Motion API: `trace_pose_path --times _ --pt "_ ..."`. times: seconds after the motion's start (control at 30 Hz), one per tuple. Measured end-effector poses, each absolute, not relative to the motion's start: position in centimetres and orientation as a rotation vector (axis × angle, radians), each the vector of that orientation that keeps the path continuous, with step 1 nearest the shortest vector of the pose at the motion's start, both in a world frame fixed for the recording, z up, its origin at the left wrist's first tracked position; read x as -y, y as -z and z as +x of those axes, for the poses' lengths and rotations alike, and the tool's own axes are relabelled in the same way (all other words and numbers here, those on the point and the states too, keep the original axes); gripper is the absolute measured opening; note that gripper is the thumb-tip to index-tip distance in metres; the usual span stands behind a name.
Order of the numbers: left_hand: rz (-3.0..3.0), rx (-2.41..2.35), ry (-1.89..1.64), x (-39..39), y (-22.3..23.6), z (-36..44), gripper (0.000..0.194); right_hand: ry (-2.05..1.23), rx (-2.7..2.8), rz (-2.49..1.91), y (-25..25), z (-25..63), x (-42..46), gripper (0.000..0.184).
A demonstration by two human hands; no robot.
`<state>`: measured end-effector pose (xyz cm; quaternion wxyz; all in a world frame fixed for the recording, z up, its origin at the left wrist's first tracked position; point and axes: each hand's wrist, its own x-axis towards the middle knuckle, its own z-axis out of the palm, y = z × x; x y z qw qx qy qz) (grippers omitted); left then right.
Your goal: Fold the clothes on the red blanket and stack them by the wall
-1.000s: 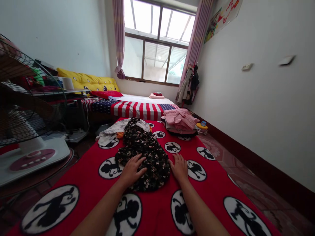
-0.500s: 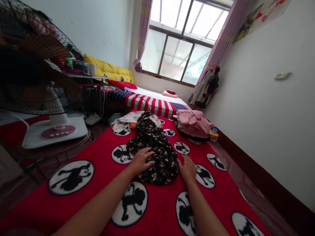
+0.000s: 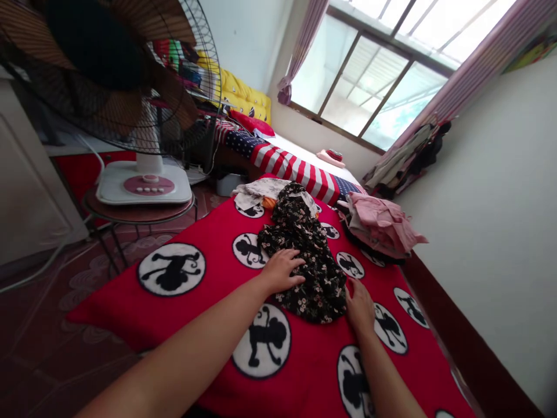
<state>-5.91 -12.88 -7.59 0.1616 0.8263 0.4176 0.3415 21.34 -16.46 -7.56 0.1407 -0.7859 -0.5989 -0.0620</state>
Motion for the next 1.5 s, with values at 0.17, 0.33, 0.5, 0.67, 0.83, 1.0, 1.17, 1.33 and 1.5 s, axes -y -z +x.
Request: trace_pose_path --times 0.17,0.33,0.5,0.67,0.83,1.0,1.17,1.33,1.5 --pt "2.349 -1.201 -0.959 13.1 7.3 -6.0 0.047 0.091 1.694 -2.144 7.3 21.6 16.3 0.053" --pt "2.346 -1.188 -1.001 13.0 6.9 -6.0 0.039 -0.147 1.404 -2.02 6.8 20.2 15.8 0.063" --pt "2.134 -1.208 -1.233 12.6 6.6 -5.8 0.023 -0.211 1.667 -1.801 6.5 13.0 16.4 0.078" --pt "1.979 -1.297 -1.403 12.4 6.1 -6.1 0.024 0.101 2.026 -1.823 5.7 8.1 17.3 0.069" --pt "1.945 -1.35 -1.624 12.4 5.5 -7.0 0.023 0.056 2.046 -1.916 4.6 7.7 18.2 0.047" --pt "1.843 -1.559 -1.724 12.5 5.0 -7.9 0.022 -0.196 2.239 -1.664 3.1 9.7 21.4 0.037" --pt "1.804 -1.582 -1.671 12.1 5.3 -7.7 0.021 -0.298 2.071 -1.772 0.5 19.0 23.2 0.035" --pt "1.814 -1.562 -1.623 11.8 5.8 -7.3 0.022 0.363 1.734 -1.964 -0.2 26.3 23.6 0.049" --pt "1.824 -1.553 -1.598 11.8 5.9 -7.3 0.022 0.242 1.883 -1.657 1.6 20.9 24.6 0.043"
